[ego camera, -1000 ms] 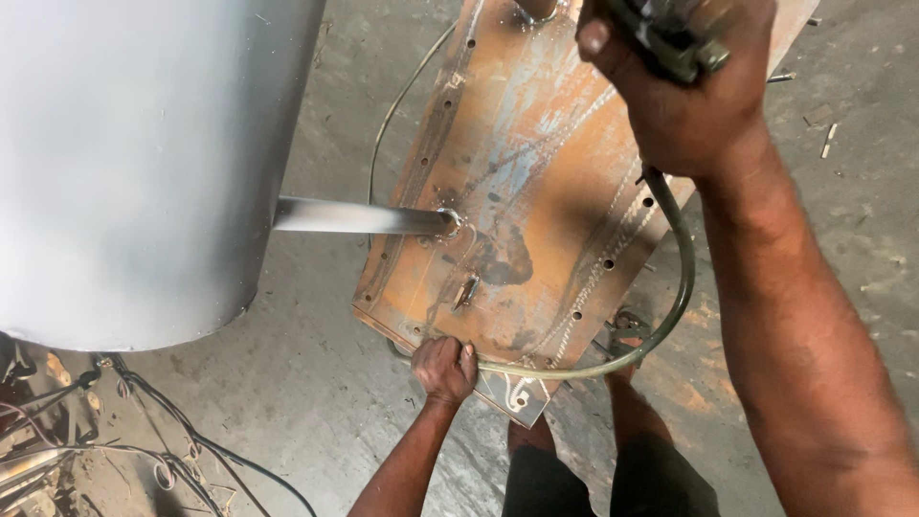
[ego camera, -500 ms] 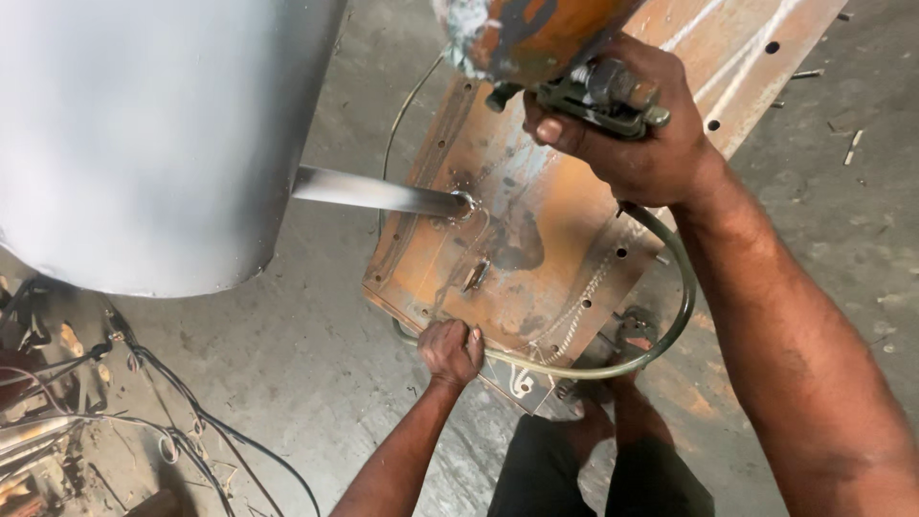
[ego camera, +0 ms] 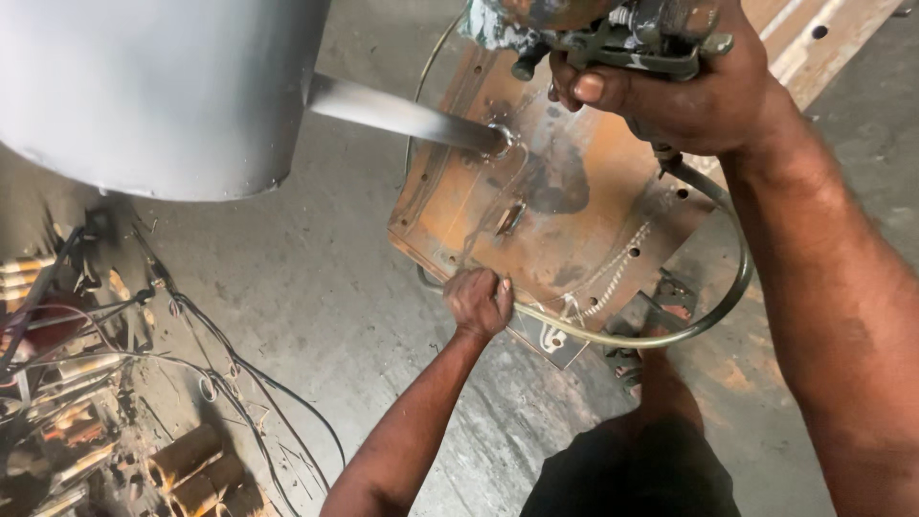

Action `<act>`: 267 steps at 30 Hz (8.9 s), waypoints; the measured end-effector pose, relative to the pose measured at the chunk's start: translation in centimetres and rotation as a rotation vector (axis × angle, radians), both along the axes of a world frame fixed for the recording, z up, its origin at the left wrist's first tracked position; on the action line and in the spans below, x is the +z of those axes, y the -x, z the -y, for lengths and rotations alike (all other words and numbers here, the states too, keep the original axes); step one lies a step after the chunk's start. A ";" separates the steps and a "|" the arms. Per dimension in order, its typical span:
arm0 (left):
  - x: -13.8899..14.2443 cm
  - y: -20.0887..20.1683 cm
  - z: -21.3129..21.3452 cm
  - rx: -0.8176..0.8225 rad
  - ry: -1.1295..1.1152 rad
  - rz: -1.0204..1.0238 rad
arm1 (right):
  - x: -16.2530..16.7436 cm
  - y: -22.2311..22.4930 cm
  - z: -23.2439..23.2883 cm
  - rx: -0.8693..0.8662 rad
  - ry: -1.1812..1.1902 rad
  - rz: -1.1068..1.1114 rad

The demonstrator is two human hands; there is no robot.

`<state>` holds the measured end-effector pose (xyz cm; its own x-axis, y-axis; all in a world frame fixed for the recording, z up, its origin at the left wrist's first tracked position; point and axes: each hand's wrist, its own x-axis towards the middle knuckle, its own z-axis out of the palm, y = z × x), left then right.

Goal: The person uses a spray gun connected to a hose to apply white paint to a cylindrical metal tank resting on a wooden board on the workshop floor. They move around the tank, spraying its sides and top, and at one point hold the spray gun cup close to the camera while continuing to coat the tank and its mounting pipes.

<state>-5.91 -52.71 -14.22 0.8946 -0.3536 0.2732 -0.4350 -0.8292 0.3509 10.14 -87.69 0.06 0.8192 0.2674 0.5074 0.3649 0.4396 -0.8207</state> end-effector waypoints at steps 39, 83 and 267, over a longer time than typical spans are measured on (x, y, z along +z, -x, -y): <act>0.7 0.1 -0.2 0.035 -0.077 -0.038 | 0.8 1.3 -6.2 0.016 0.118 0.281; 2.8 19.3 -12.1 0.299 -0.088 -0.161 | -0.9 8.6 -12.3 -0.329 0.140 0.099; 3.2 12.6 0.2 0.183 0.162 0.006 | 5.3 9.8 -8.6 -0.281 0.570 0.210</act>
